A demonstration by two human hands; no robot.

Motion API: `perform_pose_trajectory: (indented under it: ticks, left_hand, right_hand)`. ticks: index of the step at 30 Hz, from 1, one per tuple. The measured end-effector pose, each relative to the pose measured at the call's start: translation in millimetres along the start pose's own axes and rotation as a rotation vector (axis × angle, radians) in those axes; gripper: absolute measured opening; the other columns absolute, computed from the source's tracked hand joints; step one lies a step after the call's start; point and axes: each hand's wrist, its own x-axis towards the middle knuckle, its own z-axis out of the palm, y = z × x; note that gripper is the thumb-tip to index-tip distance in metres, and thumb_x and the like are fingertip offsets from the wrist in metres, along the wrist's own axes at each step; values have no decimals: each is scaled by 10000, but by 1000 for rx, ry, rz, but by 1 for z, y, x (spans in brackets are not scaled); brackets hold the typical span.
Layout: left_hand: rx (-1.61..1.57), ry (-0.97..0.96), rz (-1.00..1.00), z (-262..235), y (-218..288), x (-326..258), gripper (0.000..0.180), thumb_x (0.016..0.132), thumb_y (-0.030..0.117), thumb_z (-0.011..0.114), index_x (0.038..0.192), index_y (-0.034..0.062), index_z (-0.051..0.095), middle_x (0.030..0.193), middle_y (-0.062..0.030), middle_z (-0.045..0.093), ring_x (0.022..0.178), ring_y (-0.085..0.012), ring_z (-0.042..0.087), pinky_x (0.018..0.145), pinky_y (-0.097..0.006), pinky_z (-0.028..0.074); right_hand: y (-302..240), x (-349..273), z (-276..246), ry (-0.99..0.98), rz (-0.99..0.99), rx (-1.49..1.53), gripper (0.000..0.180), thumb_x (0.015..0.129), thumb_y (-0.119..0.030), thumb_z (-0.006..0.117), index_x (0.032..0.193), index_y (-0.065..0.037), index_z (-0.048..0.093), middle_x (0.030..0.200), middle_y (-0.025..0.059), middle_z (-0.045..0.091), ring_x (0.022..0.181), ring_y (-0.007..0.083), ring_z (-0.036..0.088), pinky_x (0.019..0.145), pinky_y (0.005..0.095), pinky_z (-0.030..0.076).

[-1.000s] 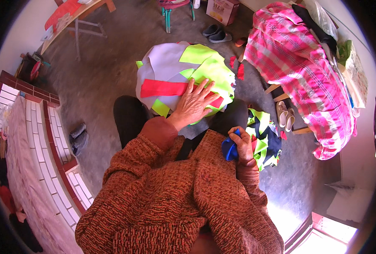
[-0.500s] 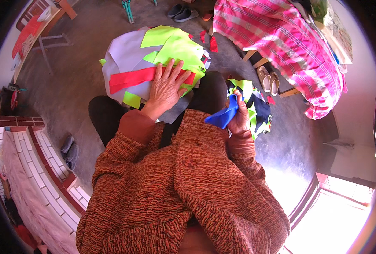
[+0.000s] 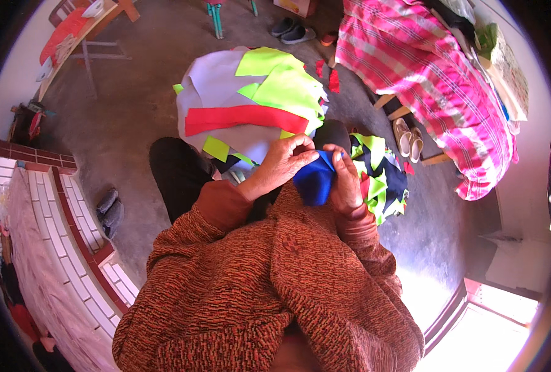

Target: The person sits on the floor and assembles a spherical decoration by attaching colorful fabric pieces to a base. They pick up individual pieces, fold or position them, and press them onto the surface, gradually covering the sphere with green, red, blue, and black fabric.

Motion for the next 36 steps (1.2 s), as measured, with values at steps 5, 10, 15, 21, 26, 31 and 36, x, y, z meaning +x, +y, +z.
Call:
perform_pose_trajectory:
  ticks: [5,10,15,21,26,31,36]
  left_hand:
    - [-70,116,-5,-19,-3,12,138,893,146,592,818,50,527,745,64,458,711,-19,412,638,-199,363]
    - [10,170,92,-66,18,45,109,912,163,568,891,60,539,781,65,477,730,-22,434,665,-186,381]
    - [399,434,73,-162,-44,83,74,910,134,546,925,62,551,779,29,526,744,-53,484,672,-220,422]
    - [337,392,-32,-174,-45,81,190,874,115,580,1050,92,510,922,-47,644,783,-116,600,656,-285,477]
    - [1146,420,262,-135,-4,83,323,777,167,660,1057,94,518,1059,-129,598,990,-339,544,817,-438,423]
    - [1378,136,234,-111,-33,100,536,850,402,556,1271,86,455,1371,-171,377,1293,-354,317,1043,-503,241]
    - [1516,39,176,-103,-44,99,571,900,410,462,1374,113,350,1419,-160,332,1324,-353,276,1066,-491,209]
  right_hand:
    - [-1,-2,-2,-38,16,-214,308,822,-62,656,1093,-41,511,945,17,611,855,95,559,737,213,436]
    - [-3,-6,-10,102,-77,-368,244,849,4,576,1075,-69,520,814,-23,551,720,59,487,625,185,368]
    - [7,-2,-27,188,-165,-490,241,851,-3,569,1081,-46,510,786,-6,543,715,69,492,646,194,382]
    - [18,0,-42,219,-228,-538,219,858,-24,566,1071,-39,517,777,7,556,681,66,489,631,194,394]
    - [5,-3,-45,291,-125,-317,206,880,-68,539,1082,-61,502,728,11,522,491,14,321,416,157,222]
    - [-1,0,-72,200,-93,118,137,909,-99,529,1045,-102,538,719,43,537,460,55,316,418,194,256]
    - [-5,-19,-158,679,-173,90,39,908,-109,500,913,-93,536,693,1,528,461,43,336,429,183,293]
